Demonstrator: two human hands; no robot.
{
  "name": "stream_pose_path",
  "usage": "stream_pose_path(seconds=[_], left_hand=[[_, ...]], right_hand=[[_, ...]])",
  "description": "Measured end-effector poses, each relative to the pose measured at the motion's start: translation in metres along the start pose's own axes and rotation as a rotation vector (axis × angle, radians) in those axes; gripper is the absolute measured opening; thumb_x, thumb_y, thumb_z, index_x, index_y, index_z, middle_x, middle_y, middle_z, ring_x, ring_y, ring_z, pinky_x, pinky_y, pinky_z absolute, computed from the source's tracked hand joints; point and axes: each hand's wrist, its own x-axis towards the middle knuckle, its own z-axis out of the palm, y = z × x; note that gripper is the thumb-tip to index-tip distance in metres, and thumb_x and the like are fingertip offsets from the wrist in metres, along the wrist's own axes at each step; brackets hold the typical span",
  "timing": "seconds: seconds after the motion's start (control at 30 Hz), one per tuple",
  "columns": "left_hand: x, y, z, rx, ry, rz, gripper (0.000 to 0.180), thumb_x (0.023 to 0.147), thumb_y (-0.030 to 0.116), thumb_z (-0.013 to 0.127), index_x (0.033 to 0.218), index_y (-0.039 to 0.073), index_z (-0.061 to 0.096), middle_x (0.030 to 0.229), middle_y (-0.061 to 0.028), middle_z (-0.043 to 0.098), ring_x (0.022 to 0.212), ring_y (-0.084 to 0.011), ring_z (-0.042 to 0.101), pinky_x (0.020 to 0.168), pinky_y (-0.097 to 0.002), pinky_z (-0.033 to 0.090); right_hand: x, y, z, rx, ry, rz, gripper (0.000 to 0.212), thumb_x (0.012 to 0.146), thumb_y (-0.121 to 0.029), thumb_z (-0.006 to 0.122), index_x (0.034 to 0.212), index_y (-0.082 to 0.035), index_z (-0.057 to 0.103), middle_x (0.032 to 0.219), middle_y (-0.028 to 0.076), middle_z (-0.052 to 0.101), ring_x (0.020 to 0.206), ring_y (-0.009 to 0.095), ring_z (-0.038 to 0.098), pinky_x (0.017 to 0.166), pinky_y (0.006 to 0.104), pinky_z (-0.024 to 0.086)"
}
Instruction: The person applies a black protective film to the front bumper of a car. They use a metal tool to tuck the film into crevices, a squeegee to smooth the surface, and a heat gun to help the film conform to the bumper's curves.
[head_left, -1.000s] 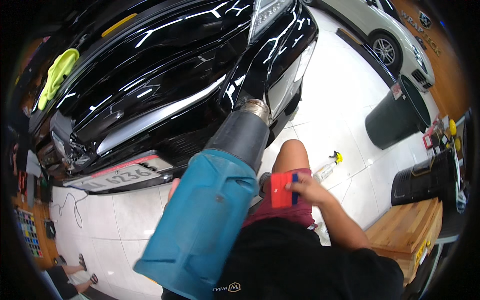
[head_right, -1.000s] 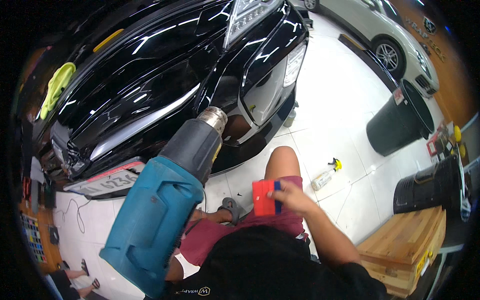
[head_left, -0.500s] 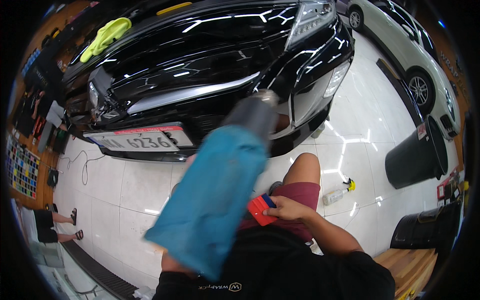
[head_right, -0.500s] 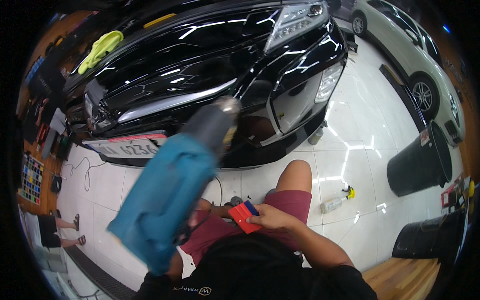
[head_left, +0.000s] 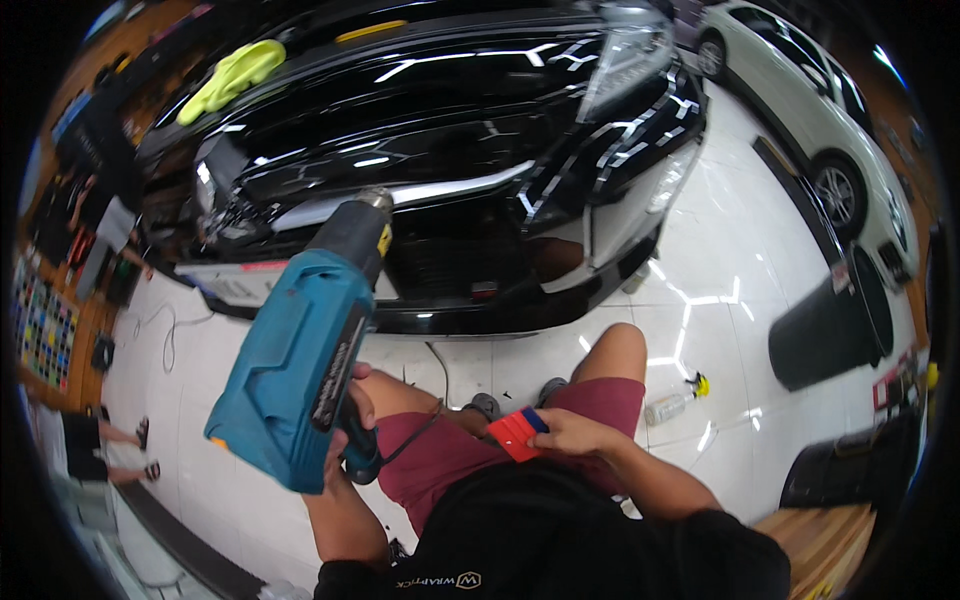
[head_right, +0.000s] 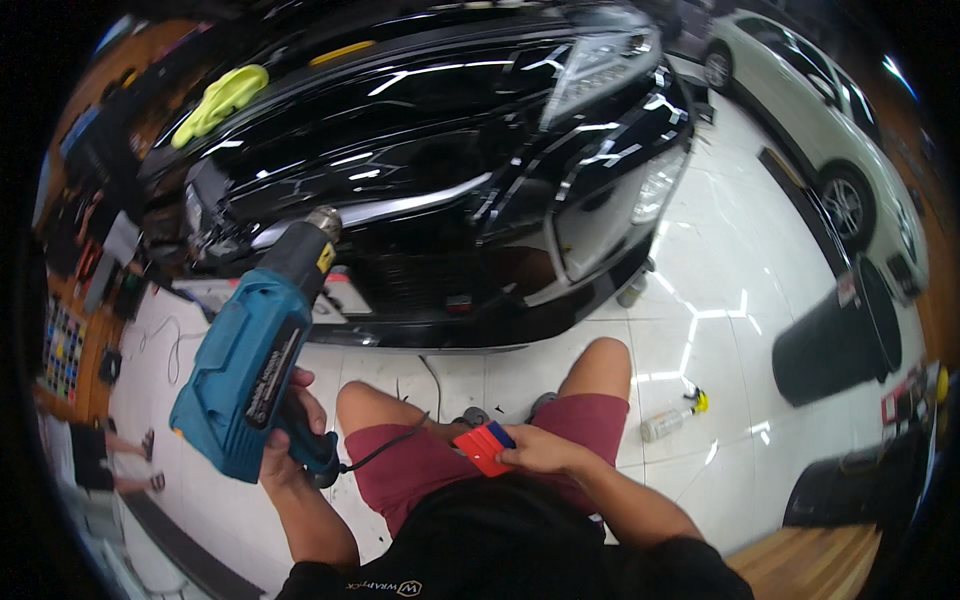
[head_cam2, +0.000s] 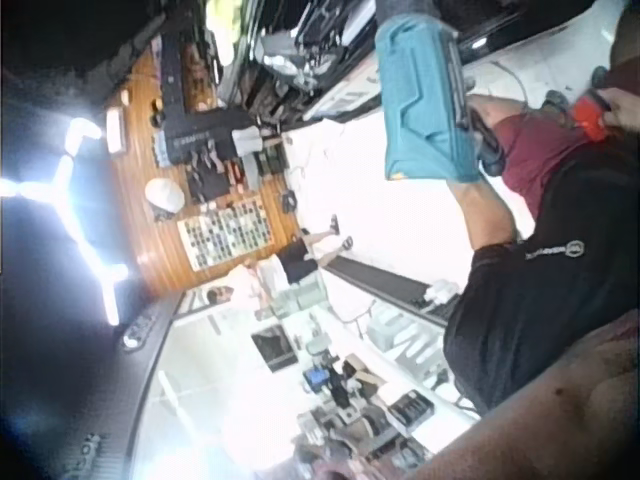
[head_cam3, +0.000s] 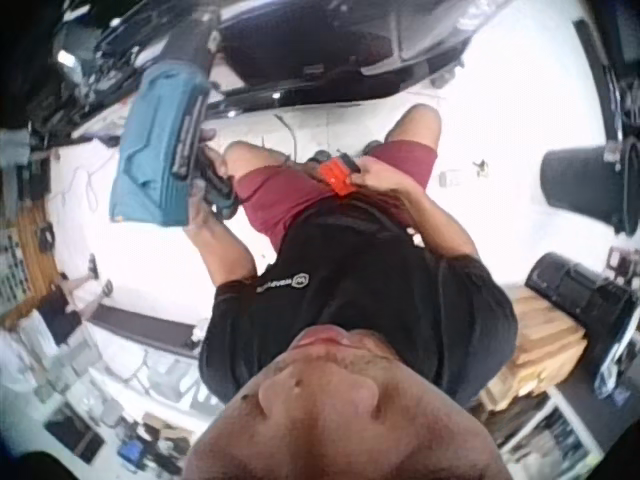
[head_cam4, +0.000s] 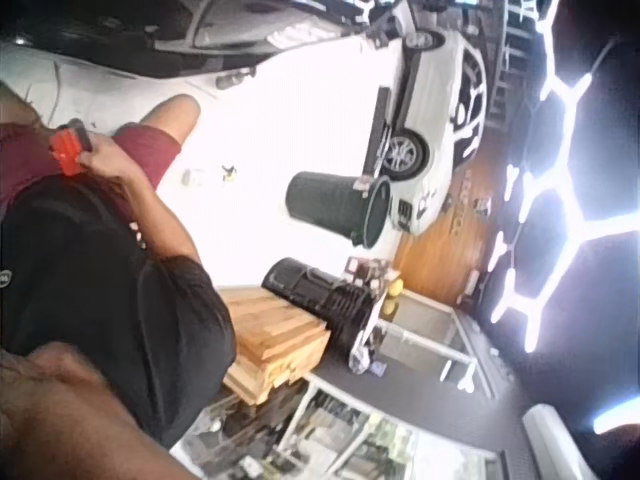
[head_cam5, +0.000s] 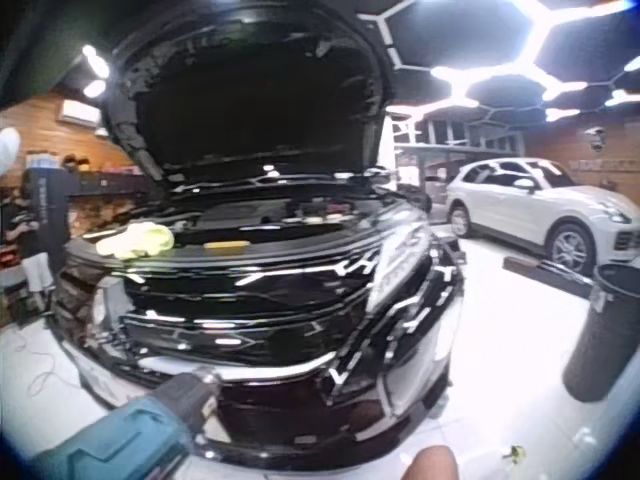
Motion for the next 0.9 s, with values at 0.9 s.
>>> stream_pose_path(seconds=[0.9], left_hand=[[0.077, 0.08, 0.008, -0.045, -0.357, -0.024, 0.082, 0.08, 0.026, 0.073, 0.142, -0.015, 0.037, 0.136, -0.0398, 0.048, 0.084, -0.0336, 0.065, 0.062, -0.0338, 0.054]], right_hand=[[0.018, -0.026, -0.043, 0.07, -0.055, -0.062, 0.035, 0.094, -0.011, 0.061, 0.128, -0.002, 0.057, 0.111, 0.009, 0.068, 0.103, 0.017, 0.062, 0.094, 0.0332, 0.048]])
